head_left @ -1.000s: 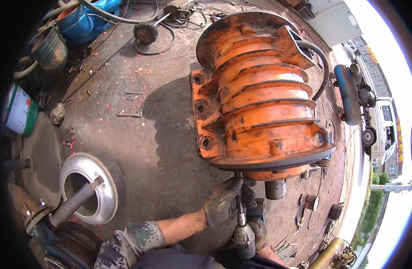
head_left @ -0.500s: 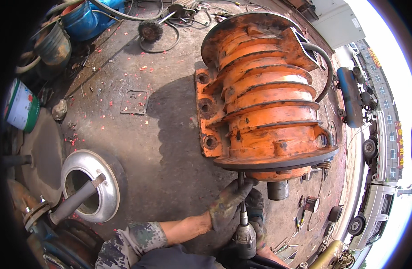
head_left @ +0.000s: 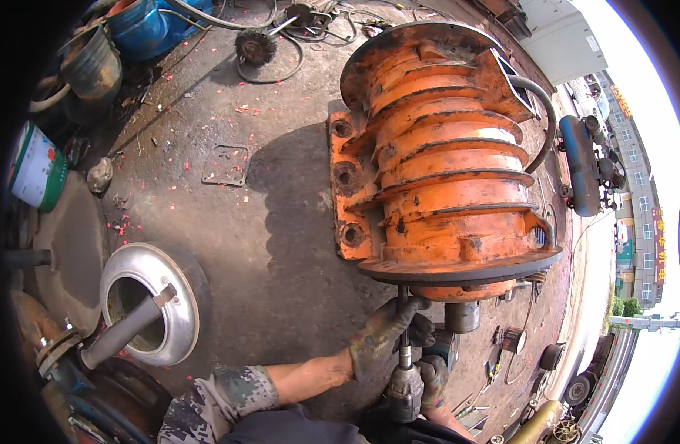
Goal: The person uses a cordless impact wrench to remove bolts from a large orange cylindrical machine component. They repeatedly position the tool, drive the bolts out, and set them aside on the ground.
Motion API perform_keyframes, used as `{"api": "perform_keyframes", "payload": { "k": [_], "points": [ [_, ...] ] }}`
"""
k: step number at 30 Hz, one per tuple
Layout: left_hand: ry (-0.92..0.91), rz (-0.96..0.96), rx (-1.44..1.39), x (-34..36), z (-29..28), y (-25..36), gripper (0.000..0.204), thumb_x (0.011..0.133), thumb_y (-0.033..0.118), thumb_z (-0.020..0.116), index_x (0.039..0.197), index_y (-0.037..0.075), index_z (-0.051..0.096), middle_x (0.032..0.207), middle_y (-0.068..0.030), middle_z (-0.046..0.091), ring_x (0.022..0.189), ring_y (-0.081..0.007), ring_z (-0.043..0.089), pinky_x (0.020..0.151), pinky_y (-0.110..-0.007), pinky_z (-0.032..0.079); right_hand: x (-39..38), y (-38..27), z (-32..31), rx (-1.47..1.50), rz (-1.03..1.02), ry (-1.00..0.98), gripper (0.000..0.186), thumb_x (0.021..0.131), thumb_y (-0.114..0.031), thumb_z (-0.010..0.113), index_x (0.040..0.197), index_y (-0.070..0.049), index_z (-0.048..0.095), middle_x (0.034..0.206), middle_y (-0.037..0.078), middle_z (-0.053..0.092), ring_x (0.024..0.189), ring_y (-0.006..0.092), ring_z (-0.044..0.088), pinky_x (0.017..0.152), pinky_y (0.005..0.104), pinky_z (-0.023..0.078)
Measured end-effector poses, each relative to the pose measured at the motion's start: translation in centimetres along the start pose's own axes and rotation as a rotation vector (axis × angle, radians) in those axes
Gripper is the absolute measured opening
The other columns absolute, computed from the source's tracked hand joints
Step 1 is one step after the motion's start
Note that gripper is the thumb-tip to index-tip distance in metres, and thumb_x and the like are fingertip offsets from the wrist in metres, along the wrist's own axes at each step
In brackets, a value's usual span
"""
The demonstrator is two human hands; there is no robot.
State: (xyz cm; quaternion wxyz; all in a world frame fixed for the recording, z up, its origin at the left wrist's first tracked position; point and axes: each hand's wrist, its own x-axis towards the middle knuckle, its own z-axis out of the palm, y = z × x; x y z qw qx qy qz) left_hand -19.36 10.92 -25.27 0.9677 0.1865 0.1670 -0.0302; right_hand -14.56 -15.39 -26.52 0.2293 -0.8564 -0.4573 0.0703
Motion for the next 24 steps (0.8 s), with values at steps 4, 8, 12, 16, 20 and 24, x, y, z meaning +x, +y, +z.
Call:
{"api": "perform_keyframes", "payload": {
  "k": [4,8,12,16,20,24],
  "points": [
    [-0.005,0.031,-0.097,0.1,0.0,-0.9,0.055,0.105,0.051,0.057,0.133,0.004,0.057,0.100,-0.0069,0.067,0.092,-0.0199,0.067,0.084,-0.035,0.056,-0.2,0.1,0.3,0.039,0.013,-0.016,0.031,0.071,-0.016,0.086,0.095,-0.014,0.065,0.090,0.008,0.061,0.082,0.0318,0.061,0.068,0.0440,0.048],
    [0.013,0.044,-0.078,0.1,0.2,-0.8,0.055,0.106,0.050,0.055,0.133,0.003,0.056,0.099,-0.0070,0.067,0.092,-0.0198,0.066,0.085,-0.035,0.056,0.7,-0.5,0.3,0.078,0.007,-0.027,0.035,0.070,-0.016,0.088,0.095,-0.015,0.063,0.089,0.007,0.060,0.082,0.0317,0.061,0.069,0.0435,0.048],
    [0.003,0.069,-0.041,0.3,0.0,-1.1,0.055,0.107,0.050,0.054,0.132,0.002,0.057,0.098,-0.0070,0.067,0.092,-0.0194,0.066,0.085,-0.035,0.055,1.2,-0.9,0.3,0.101,0.012,-0.020,0.034,0.073,-0.017,0.088,0.094,-0.015,0.061,0.088,0.006,0.060,0.080,0.0309,0.061,0.070,0.0421,0.049],
    [-0.007,0.075,-0.059,0.2,0.2,-0.8,0.054,0.107,0.051,0.053,0.130,0.002,0.057,0.097,-0.0068,0.067,0.090,-0.0191,0.066,0.082,-0.034,0.054,0.4,0.6,0.8,0.228,0.083,-0.037,0.031,0.076,-0.017,0.088,0.093,-0.014,0.062,0.090,0.007,0.061,0.081,0.0297,0.062,0.071,0.0404,0.050],
    [0.015,0.075,-0.028,0.2,0.2,-0.8,0.054,0.107,0.051,0.053,0.128,0.002,0.057,0.096,-0.0064,0.066,0.089,-0.0189,0.066,0.081,-0.034,0.054,0.2,1.0,1.0,0.250,0.079,-0.045,0.029,0.077,-0.016,0.087,0.092,-0.013,0.062,0.090,0.007,0.061,0.082,0.0292,0.063,0.071,0.0396,0.051],
    [0.002,0.062,-0.049,0.3,0.5,-0.5,0.055,0.106,0.053,0.054,0.127,0.002,0.057,0.094,-0.0060,0.065,0.086,-0.0189,0.066,0.079,-0.033,0.054,-0.2,1.5,1.2,0.292,0.129,-0.038,0.029,0.076,-0.015,0.086,0.091,-0.012,0.062,0.090,0.008,0.062,0.081,0.0292,0.063,0.070,0.0398,0.051]
  ]
}}
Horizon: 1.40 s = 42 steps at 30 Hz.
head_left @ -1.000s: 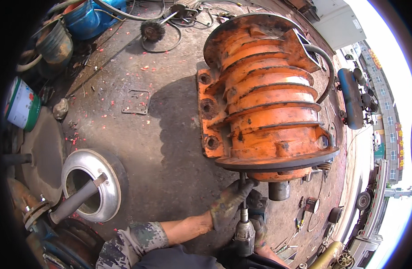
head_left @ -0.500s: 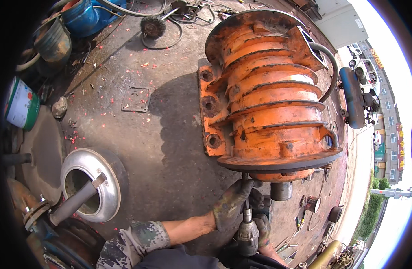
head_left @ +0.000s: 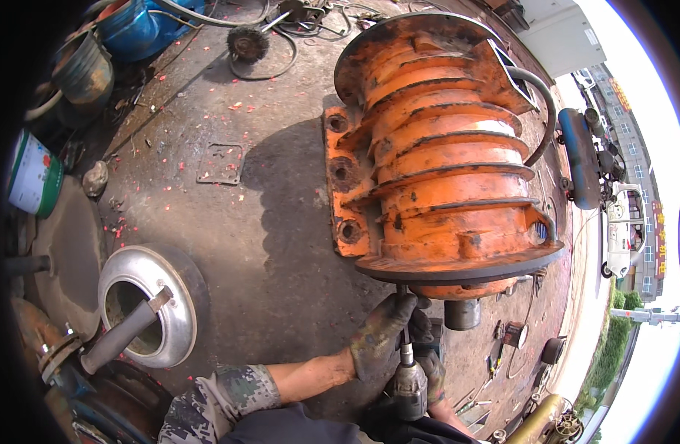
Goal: The person uses a cordless impact wrench to remove bolts from a large orange cylindrical machine component. They repeatedly position the tool, drive the bolts out, and set them aside on the ground.
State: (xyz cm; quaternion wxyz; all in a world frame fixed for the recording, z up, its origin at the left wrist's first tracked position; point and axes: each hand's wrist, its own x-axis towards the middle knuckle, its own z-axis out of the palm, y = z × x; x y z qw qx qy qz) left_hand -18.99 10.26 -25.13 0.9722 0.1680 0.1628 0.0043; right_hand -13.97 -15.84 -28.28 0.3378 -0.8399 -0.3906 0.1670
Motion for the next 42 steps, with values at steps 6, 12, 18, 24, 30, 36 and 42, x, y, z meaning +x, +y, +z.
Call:
{"api": "perform_keyframes", "payload": {
  "k": [6,12,18,24,30,36,42],
  "points": [
    [-0.019,0.015,0.031,0.1,-0.1,0.2,0.055,0.106,0.054,0.054,0.125,0.003,0.057,0.091,-0.0055,0.063,0.085,-0.0182,0.065,0.078,-0.033,0.054,1.2,-1.3,-0.5,-0.139,-0.154,-0.017,0.030,0.074,-0.014,0.086,0.092,-0.011,0.062,0.090,0.008,0.062,0.083,0.0315,0.063,0.073,0.0419,0.051],
    [-0.012,0.039,0.010,0.5,-0.4,-0.2,0.045,0.107,0.048,0.057,0.118,0.005,0.060,0.089,-0.0031,0.062,0.081,-0.0137,0.059,0.079,-0.030,0.048,2.2,-3.7,-1.0,-0.243,-0.077,-0.074,0.045,0.077,-0.009,0.083,0.120,-0.008,0.068,0.094,0.010,0.063,0.085,0.0315,0.064,0.075,0.0429,0.051],
    [0.019,-0.005,-0.002,0.8,-0.3,-0.3,0.041,0.110,0.045,0.052,0.116,0.005,0.058,0.081,-0.0027,0.055,0.075,-0.0161,0.058,0.073,-0.034,0.052,1.7,-3.7,0.7,0.263,0.158,-0.129,0.055,0.081,0.002,0.078,0.133,-0.004,0.063,0.106,0.012,0.067,0.093,0.0294,0.066,0.076,0.0371,0.053],
    [-0.001,-0.052,-0.251,0.6,-0.2,-0.8,0.033,0.109,0.038,0.056,0.114,0.005,0.059,0.082,-0.0001,0.053,0.070,-0.0124,0.053,0.072,-0.033,0.050,0.2,-3.5,1.5,0.392,0.302,-0.186,0.054,0.082,-0.002,0.078,0.134,-0.005,0.063,0.110,0.013,0.067,0.097,0.0300,0.066,0.080,0.0381,0.053],
    [-0.002,-0.127,-0.260,0.5,-0.6,-0.7,0.029,0.109,0.032,0.057,0.115,0.004,0.057,0.077,-0.0026,0.057,0.069,-0.0139,0.056,0.076,-0.037,0.051,-0.1,-3.4,1.5,0.465,0.329,-0.225,0.053,0.083,-0.006,0.079,0.134,-0.006,0.063,0.114,0.013,0.066,0.101,0.0306,0.066,0.085,0.0391,0.053],
    [-0.022,-0.091,-0.157,0.0,-0.9,-0.4,0.033,0.107,0.037,0.058,0.119,0.006,0.056,0.074,-0.0042,0.059,0.071,-0.0166,0.060,0.079,-0.040,0.052,-0.3,-2.9,1.5,0.531,0.320,-0.257,0.052,0.084,-0.009,0.079,0.134,-0.008,0.063,0.118,0.013,0.066,0.105,0.0311,0.065,0.089,0.0400,0.053],
    [-0.054,-0.267,-0.067,-2.2,0.2,-1.8,0.037,0.108,0.037,0.057,0.116,0.001,0.059,0.078,-0.0063,0.064,0.075,-0.0206,0.065,0.082,-0.040,0.054,-4.7,0.2,3.1,0.617,0.351,-0.231,0.052,0.085,-0.013,0.080,0.135,-0.009,0.064,0.122,0.013,0.066,0.108,0.0317,0.065,0.093,0.0410,0.053]
  ]
}}
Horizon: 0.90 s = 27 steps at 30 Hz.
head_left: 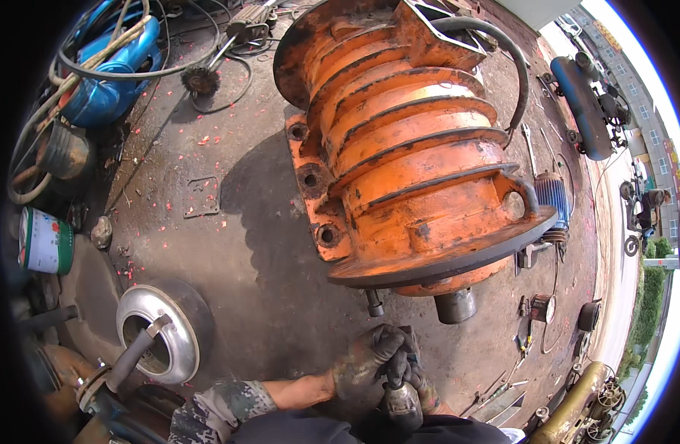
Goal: The person uses a cordless impact wrench to remove bolts from a large orange cylindrical machine component. They repeatedly position the tool, drive the bolts out, and set them aside on the ground.
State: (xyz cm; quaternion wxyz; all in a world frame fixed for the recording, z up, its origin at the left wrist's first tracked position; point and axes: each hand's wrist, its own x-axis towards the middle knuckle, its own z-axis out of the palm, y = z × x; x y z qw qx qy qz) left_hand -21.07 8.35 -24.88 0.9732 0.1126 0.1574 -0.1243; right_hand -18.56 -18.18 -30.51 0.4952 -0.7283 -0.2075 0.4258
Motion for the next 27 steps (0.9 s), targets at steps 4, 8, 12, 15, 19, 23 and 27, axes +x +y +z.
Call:
{"api": "perform_keyframes", "payload": {
  "k": [4,8,12,15,19,23,27],
  "points": [
    [-0.041,-0.039,0.458,0.9,2.0,0.7,0.047,0.110,0.037,0.052,0.137,-0.002,0.049,0.116,-0.0142,0.071,0.116,-0.0248,0.066,0.106,-0.041,0.050,-2.7,0.0,-1.0,0.101,0.015,0.057,0.051,0.086,-0.015,0.080,0.134,-0.008,0.064,0.123,0.013,0.066,0.109,0.0309,0.065,0.095,0.0410,0.052],
    [-0.167,-0.171,0.689,1.9,7.7,3.9,0.063,0.109,0.034,0.055,0.156,-0.001,0.032,0.144,-0.0172,0.060,0.141,-0.0231,0.050,0.122,-0.041,0.037,-3.2,-2.4,-3.4,0.229,0.001,0.074,0.050,0.087,-0.018,0.080,0.133,-0.006,0.064,0.122,0.013,0.066,0.108,0.0289,0.065,0.095,0.0404,0.052],
    [-0.325,-0.246,1.578,2.9,13.0,6.5,0.059,0.100,0.023,0.068,0.151,0.003,0.045,0.124,-0.0160,0.071,0.123,-0.0325,0.065,0.107,-0.045,0.050,-4.9,-3.4,-6.4,0.356,-0.004,0.138,0.049,0.089,-0.021,0.081,0.131,-0.005,0.064,0.121,0.012,0.066,0.108,0.0269,0.065,0.096,0.0397,0.052],
    [-0.519,0.390,2.367,2.5,20.8,10.5,0.036,0.095,0.024,0.074,0.125,0.006,0.067,0.110,-0.0115,0.072,0.101,-0.0293,0.068,0.091,-0.041,0.054,-5.9,-3.8,-8.8,0.467,-0.031,0.232,0.049,0.089,-0.023,0.081,0.130,-0.003,0.064,0.120,0.011,0.067,0.107,0.0254,0.065,0.096,0.0392,0.052],
    [-0.546,0.766,2.636,6.7,26.9,14.6,0.040,0.070,0.021,0.079,0.104,0.002,0.075,0.104,-0.0104,0.074,0.096,-0.0290,0.070,0.086,-0.043,0.056,-5.6,-2.6,-11.2,0.636,-0.109,0.359,0.049,0.091,-0.026,0.082,0.129,-0.001,0.064,0.119,0.011,0.067,0.107,0.0233,0.065,0.096,0.0386,0.051],
    [-0.379,0.830,2.588,13.7,28.4,18.9,0.031,0.089,0.021,0.075,0.115,0.005,0.074,0.113,-0.0115,0.072,0.108,-0.0334,0.067,0.096,-0.046,0.052,-4.1,0.5,-12.3,0.745,-0.217,0.441,0.050,0.092,-0.029,0.082,0.128,0.000,0.063,0.112,0.005,0.068,0.104,0.0172,0.064,0.094,0.0360,0.051],
    [-0.354,0.521,2.537,19.2,25.6,21.0,0.032,0.098,0.019,0.068,0.127,0.005,0.069,0.125,-0.0157,0.071,0.125,-0.0387,0.061,0.108,-0.049,0.046,-0.7,-0.8,-13.1,0.956,-0.153,0.406,0.052,0.092,-0.026,0.083,0.132,0.000,0.063,0.110,0.004,0.069,0.102,0.0158,0.064,0.092,0.0348,0.051]
  ]
}}
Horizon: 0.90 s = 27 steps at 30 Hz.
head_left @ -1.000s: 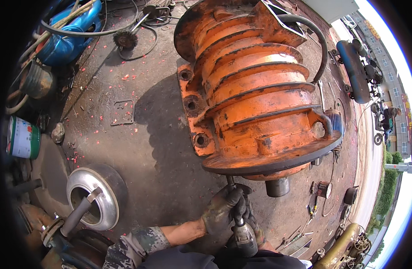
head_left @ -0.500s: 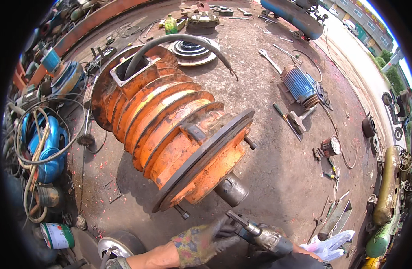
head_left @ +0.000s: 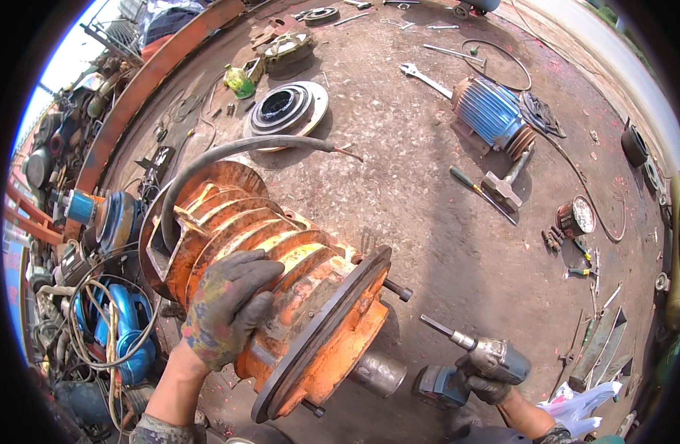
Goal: The person uses a cordless impact wrench to remove bolts from a large orange cylindrical machine component. They repeatedly position the tool, drive the bolts out, and set them aside on the ground.
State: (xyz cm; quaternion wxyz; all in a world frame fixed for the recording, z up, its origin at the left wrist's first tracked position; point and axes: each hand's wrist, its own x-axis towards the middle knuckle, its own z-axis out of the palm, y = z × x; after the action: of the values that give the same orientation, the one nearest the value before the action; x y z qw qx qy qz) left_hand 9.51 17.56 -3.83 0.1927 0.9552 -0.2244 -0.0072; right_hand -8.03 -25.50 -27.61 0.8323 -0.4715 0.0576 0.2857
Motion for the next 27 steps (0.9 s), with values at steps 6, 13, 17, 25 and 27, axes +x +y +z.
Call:
{"api": "perform_keyframes", "payload": {
  "k": [6,13,17,25,27],
  "points": [
    [-0.157,-0.125,-0.047,1.2,1.1,-1.3,0.036,0.098,0.024,0.062,0.127,0.004,0.071,0.129,-0.0162,0.070,0.132,-0.0444,0.056,0.113,-0.053,0.042,2.1,1.8,-1.1,0.247,0.126,0.007,0.054,0.090,-0.022,0.084,0.134,0.000,0.062,0.106,0.005,0.069,0.099,0.0147,0.063,0.084,0.0317,0.051],
    [-0.222,-0.232,0.011,2.2,1.2,-0.6,0.047,0.105,0.040,0.051,0.120,0.003,0.075,0.121,-0.0183,0.073,0.130,-0.0444,0.059,0.113,-0.056,0.043,3.5,1.3,-1.6,0.248,0.165,0.034,0.049,0.088,-0.019,0.085,0.129,0.000,0.065,0.093,0.003,0.065,0.086,0.0134,0.061,0.076,0.0320,0.049],
    [-0.208,-0.280,0.027,2.1,1.2,-0.3,0.051,0.107,0.043,0.047,0.117,0.003,0.077,0.119,-0.0178,0.074,0.131,-0.0443,0.059,0.115,-0.056,0.042,4.3,1.0,-1.2,0.250,0.162,0.026,0.046,0.086,-0.017,0.087,0.125,-0.002,0.066,0.087,0.002,0.063,0.080,0.0132,0.060,0.073,0.0315,0.049],
    [-0.199,-0.264,0.036,2.0,2.0,-0.7,0.055,0.110,0.043,0.041,0.119,0.000,0.074,0.122,-0.0188,0.072,0.131,-0.0454,0.058,0.114,-0.056,0.042,3.6,1.0,-1.5,0.224,0.443,0.158,0.028,0.087,-0.021,0.085,0.098,-0.007,0.064,0.088,0.004,0.063,0.079,0.0152,0.060,0.071,0.0359,0.051],
    [-0.174,-0.256,0.016,1.9,2.0,-0.5,0.054,0.110,0.042,0.042,0.119,0.000,0.074,0.122,-0.0192,0.072,0.131,-0.0467,0.057,0.114,-0.057,0.043,3.2,2.2,-1.9,0.140,0.372,0.074,0.029,0.090,-0.027,0.082,0.102,-0.006,0.065,0.093,0.006,0.065,0.084,0.0182,0.063,0.075,0.0376,0.053]
  ]
}}
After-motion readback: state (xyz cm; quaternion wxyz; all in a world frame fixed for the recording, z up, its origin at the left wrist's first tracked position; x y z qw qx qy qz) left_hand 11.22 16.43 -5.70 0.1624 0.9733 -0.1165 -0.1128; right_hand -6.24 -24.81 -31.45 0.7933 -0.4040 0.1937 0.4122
